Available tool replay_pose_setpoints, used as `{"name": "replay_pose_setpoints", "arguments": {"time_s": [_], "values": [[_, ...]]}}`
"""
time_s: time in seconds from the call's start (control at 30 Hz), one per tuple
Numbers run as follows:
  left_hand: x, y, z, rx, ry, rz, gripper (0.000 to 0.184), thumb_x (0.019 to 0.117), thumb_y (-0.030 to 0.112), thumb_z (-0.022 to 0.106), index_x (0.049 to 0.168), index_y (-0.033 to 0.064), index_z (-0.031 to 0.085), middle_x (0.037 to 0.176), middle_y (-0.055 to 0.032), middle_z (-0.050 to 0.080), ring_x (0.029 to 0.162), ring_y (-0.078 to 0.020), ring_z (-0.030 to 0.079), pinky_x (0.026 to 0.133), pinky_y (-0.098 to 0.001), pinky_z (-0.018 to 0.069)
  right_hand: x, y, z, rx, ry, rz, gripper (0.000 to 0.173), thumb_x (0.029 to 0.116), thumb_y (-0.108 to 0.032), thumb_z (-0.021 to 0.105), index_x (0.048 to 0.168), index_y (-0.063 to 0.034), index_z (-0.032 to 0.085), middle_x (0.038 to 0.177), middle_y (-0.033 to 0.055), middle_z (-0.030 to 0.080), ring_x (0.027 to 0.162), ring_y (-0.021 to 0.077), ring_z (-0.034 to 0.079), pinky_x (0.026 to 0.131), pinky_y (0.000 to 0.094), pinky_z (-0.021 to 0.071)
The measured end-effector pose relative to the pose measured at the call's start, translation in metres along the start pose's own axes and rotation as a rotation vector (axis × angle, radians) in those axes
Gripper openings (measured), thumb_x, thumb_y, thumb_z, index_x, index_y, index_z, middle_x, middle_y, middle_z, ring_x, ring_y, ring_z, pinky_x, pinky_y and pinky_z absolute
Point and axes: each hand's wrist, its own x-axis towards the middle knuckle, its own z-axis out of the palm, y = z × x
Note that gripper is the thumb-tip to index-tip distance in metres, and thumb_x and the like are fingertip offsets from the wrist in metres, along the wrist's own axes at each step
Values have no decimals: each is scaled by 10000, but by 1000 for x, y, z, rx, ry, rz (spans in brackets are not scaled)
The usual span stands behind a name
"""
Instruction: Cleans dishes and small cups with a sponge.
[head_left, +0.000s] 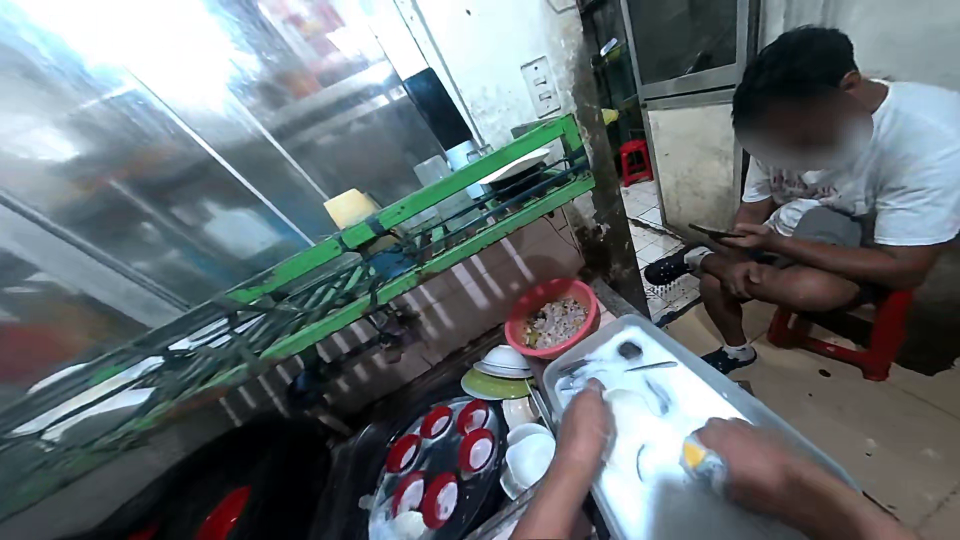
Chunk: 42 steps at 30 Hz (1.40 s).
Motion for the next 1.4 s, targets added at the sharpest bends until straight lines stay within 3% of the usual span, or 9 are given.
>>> {"name": "replay_pose_setpoints", "arguments": {"time_s": [0.13, 0.27, 0.53, 0.8, 0.9, 1.03, 1.17, 1.3, 1.4], "values": [[-9, -22, -40, -193, 222, 85, 336, 1048, 237, 554, 1308, 48, 652, 1260, -180, 673, 1186, -296, 645, 1055, -492, 492, -40, 11, 18, -38, 364, -113, 368, 840, -208, 765, 1184, -84, 724, 1189, 216, 689, 1147, 471, 631, 863, 673, 531], [-25, -7, -24, -236, 62, 147, 408, 1072, 317, 512, 1272, -3, 668, 1280, -212, 663, 1232, -319, 622, 1096, -506, 455, -47, 12, 20, 112, 477, -65, 516, 861, -244, 769, 1339, -82, 658, 1334, 222, 637, 1267, 453, 577, 999, 657, 485], [-25, 5, 30, -67, -475, 358, 374, 1070, 259, 518, 1217, -31, 702, 1291, -238, 654, 1270, -352, 587, 1130, -511, 403, -46, 14, 18, 231, 500, -8, 561, 895, -327, 737, 1395, -98, 624, 1358, 226, 621, 1292, 434, 565, 1050, 639, 456], [29, 28, 42, 63, -258, 408, 383, 932, 123, 678, 1315, 131, 687, 1429, -182, 556, 1368, -364, 482, 1138, -507, 412, -45, 17, 25, 231, 551, -14, 551, 880, -319, 759, 1379, -115, 640, 1333, 201, 642, 1256, 410, 598, 1008, 629, 496], [43, 33, 59, 128, -329, 373, 393, 951, 37, 584, 1335, 71, 662, 1431, -205, 552, 1359, -370, 501, 1140, -513, 421, -46, 16, 25, 225, 541, 4, 539, 876, -331, 762, 1369, -146, 650, 1325, 173, 656, 1246, 385, 612, 991, 620, 511], [55, 28, 11, -322, -484, 140, 267, 1025, 96, 580, 1267, 4, 644, 1104, -129, 673, 844, -155, 637, 781, -340, 547, -50, 12, 24, 260, 532, 25, 474, 871, -310, 761, 1321, -183, 683, 1282, 158, 680, 1205, 394, 632, 939, 656, 518], [54, 18, -85, -532, -411, 165, 198, 1005, -6, 550, 1178, -27, 645, 889, -28, 674, 710, -60, 616, 691, -240, 539, -57, 7, 21, 296, 501, 68, 483, 868, -293, 761, 1321, -149, 675, 1275, 172, 674, 1185, 417, 636, 914, 688, 512], [69, -15, -142, -1010, -142, 247, 210, 944, -93, 493, 1065, 10, 631, 853, -34, 687, 711, -94, 654, 671, -245, 567, -55, 3, 14, 240, 414, 109, 537, 895, -300, 746, 1360, -58, 630, 1322, 235, 636, 1234, 462, 599, 955, 703, 485], [135, -65, -127, -1425, -9, 265, 325, 1006, 19, 477, 1313, 60, 573, 1135, -117, 686, 952, -217, 692, 827, -384, 596, -50, 3, 12, 193, 355, 117, 570, 910, -299, 735, 1387, -20, 597, 1361, 264, 609, 1286, 476, 561, 1026, 680, 454]]}}
